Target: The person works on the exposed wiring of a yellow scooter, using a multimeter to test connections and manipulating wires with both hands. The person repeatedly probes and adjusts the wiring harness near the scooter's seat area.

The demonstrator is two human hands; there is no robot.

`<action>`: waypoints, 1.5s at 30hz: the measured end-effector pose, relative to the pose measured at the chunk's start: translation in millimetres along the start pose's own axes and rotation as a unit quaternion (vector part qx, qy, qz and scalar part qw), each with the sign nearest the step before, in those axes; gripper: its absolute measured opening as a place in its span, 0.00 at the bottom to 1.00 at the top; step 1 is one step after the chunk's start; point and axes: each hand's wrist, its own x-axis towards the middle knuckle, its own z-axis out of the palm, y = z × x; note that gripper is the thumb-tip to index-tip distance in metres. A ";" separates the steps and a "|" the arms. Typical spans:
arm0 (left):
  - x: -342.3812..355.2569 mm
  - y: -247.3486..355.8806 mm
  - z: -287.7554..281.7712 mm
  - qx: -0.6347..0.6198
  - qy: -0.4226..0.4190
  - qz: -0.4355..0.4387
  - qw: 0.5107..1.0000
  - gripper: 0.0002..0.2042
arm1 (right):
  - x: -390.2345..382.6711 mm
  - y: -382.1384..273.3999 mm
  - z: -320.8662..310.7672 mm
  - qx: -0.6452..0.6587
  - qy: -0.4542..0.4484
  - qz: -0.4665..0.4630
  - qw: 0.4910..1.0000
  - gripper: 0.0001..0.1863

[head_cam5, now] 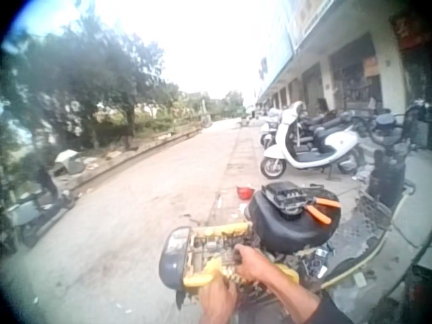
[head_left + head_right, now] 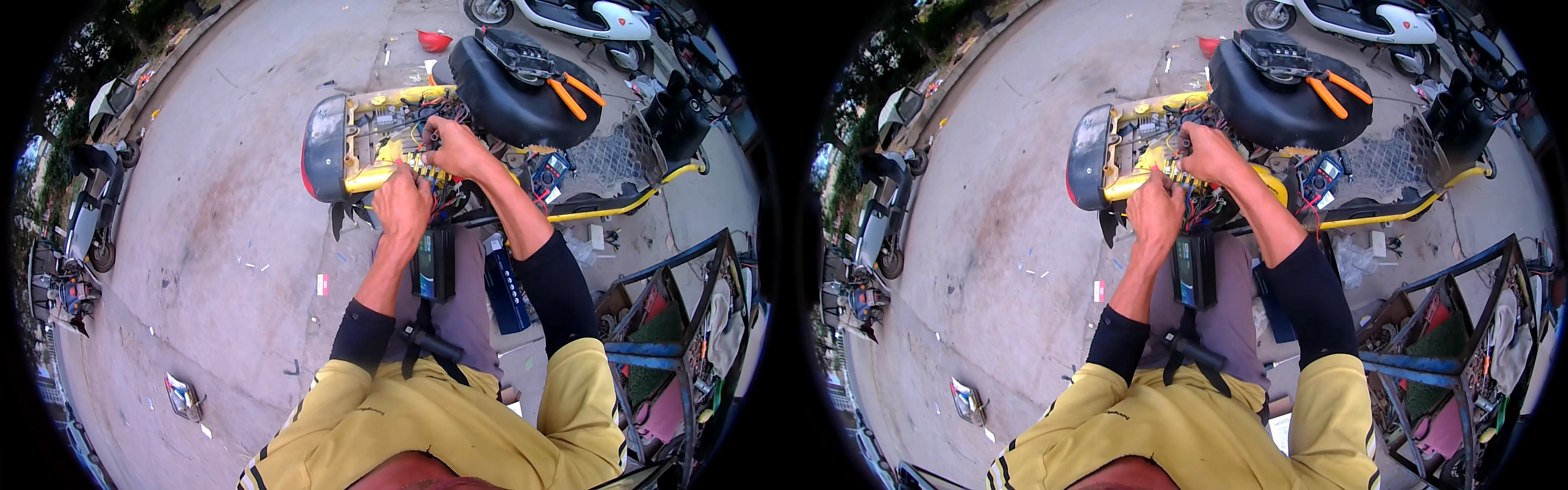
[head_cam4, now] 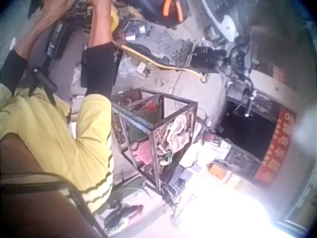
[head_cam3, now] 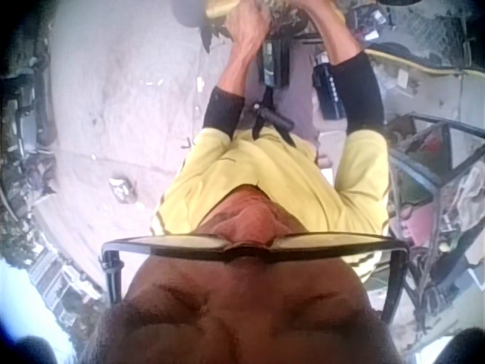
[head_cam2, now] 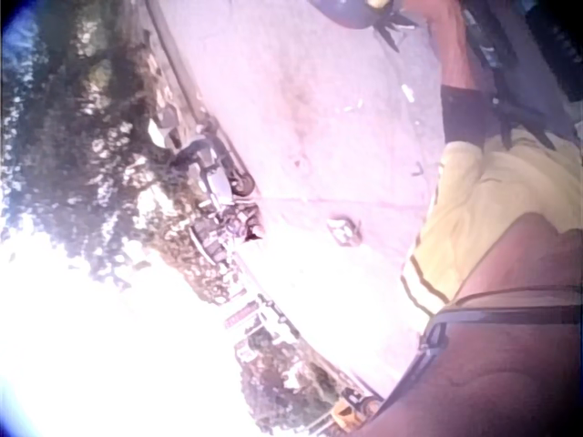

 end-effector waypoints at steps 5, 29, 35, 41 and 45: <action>-6.4 -6.0 1.5 -0.026 0.008 0.030 0.999 0.07 | 1.5 -5.3 -4.4 -0.012 -0.025 0.010 1.000 0.19; 52.9 -102.1 -95.9 0.007 0.114 0.075 0.991 0.09 | -14.5 -27.1 -4.4 -0.045 -0.010 0.051 0.998 0.17; 81.5 -127.6 -89.2 0.052 0.029 0.109 0.992 0.08 | -13.5 -26.1 -3.9 -0.028 -0.005 0.059 0.998 0.17; 79.6 -101.9 -99.5 0.013 0.001 0.158 0.987 0.08 | -17.0 -4.9 2.9 -0.031 0.072 -0.037 0.996 0.17; 51.2 -65.5 -88.3 -0.120 0.017 0.315 0.941 0.07 | -54.8 -50.1 -9.6 0.047 0.189 -0.068 0.979 0.10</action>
